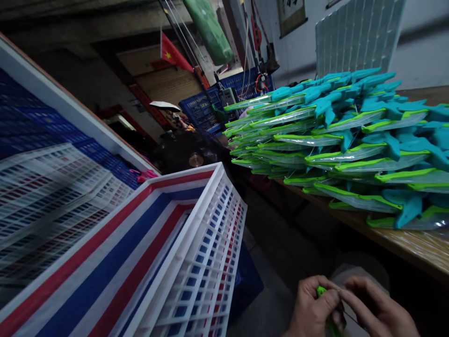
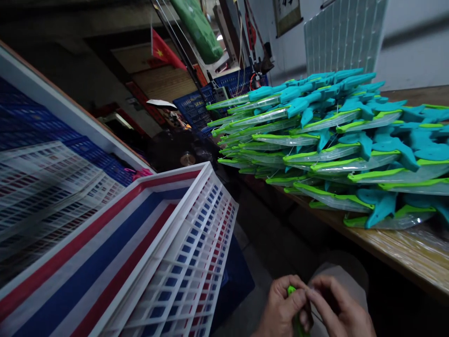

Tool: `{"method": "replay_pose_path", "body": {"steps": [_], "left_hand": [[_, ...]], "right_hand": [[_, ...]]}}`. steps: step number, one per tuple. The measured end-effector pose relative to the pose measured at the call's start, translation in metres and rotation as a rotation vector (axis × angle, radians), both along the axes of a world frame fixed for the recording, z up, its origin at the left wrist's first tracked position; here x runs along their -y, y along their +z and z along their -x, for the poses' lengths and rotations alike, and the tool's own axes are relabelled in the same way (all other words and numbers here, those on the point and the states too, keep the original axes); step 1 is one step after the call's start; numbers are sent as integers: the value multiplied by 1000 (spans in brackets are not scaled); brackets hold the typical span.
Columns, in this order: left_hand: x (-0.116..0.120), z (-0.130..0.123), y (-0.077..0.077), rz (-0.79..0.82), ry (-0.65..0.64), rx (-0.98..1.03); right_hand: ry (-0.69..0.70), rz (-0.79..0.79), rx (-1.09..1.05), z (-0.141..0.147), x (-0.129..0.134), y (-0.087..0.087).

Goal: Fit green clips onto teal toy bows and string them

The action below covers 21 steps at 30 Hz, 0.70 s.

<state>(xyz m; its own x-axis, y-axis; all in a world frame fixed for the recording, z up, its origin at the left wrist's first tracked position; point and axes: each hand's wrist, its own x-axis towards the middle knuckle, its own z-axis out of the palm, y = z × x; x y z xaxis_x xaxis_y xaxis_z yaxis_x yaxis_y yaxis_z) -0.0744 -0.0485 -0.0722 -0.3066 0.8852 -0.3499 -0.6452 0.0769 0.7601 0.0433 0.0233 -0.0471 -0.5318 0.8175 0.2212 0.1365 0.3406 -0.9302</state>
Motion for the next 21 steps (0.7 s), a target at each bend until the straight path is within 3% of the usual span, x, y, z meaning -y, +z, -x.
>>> {"method": "replay_pose_path", "body": {"steps": [3, 5, 8, 11, 15, 21], "left_hand": [[-2, 0, -3, -8, 11, 27], [-2, 0, -6, -8, 23, 25], [-2, -1, -11, -18, 31, 18], [0, -1, -11, -4, 38, -3], [2, -2, -3, 74, 59, 19], [-1, 1, 11, 131, -48, 0]], "right_hand": [[60, 402, 33, 6, 3, 5], [25, 565, 50, 8, 6, 6], [-57, 674, -21, 9, 12, 3], [-59, 686, -118, 5, 14, -5], [108, 478, -51, -5, 10, -14], [40, -435, 0, -11, 6, -1]]}}
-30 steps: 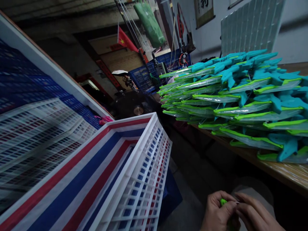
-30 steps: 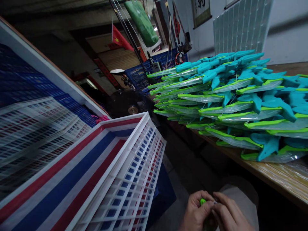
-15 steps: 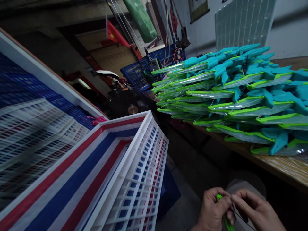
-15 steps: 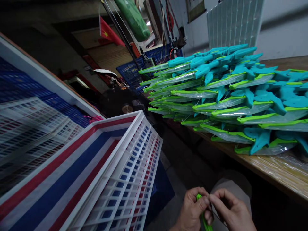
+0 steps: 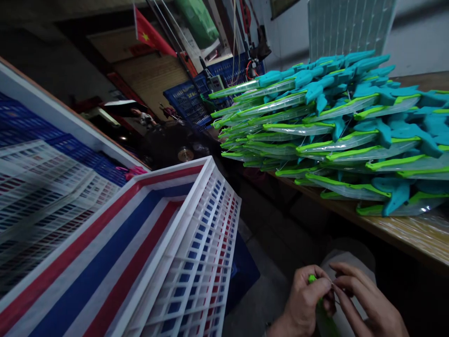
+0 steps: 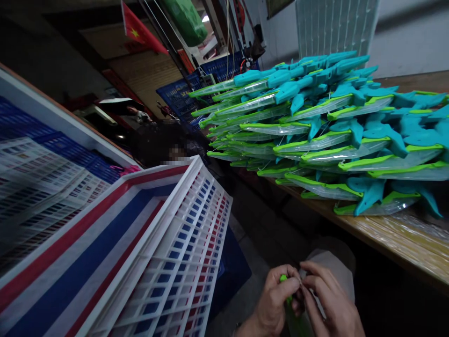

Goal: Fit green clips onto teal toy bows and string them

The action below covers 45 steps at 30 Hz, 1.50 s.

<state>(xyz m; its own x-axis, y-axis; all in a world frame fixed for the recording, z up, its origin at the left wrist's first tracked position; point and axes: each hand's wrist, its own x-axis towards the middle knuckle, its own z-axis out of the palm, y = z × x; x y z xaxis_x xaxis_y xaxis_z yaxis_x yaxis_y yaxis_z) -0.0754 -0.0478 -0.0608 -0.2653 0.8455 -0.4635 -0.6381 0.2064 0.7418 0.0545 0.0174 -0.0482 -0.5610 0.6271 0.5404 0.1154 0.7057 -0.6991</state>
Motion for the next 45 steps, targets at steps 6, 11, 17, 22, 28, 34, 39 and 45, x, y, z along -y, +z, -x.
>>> {"method": "replay_pose_path", "body": {"steps": [6, 11, 17, 22, 28, 34, 39, 45], "left_hand": [[1, 0, -1, -25, -45, 3], [1, -4, -3, -10, -30, 0], [-4, -1, 3, 18, -35, -32], [0, 2, 2, -25, -90, -48], [3, 7, -9, -116, -141, -69], [5, 9, -8, -136, -188, -126], [5, 5, -13, -92, -155, -94], [3, -1, -6, 1, -135, -154]], "right_hand": [[82, -217, 117, 0, 2, 14], [-12, -169, 136, 0, 6, 13], [12, -87, 137, 1, 4, 17], [-13, 65, 84, -4, 7, 18], [-68, 540, 69, -4, 16, 17], [-108, 627, 56, -3, 19, 23], [-66, 683, -6, -2, 14, 17], [-57, 220, -19, -8, 11, 11]]}}
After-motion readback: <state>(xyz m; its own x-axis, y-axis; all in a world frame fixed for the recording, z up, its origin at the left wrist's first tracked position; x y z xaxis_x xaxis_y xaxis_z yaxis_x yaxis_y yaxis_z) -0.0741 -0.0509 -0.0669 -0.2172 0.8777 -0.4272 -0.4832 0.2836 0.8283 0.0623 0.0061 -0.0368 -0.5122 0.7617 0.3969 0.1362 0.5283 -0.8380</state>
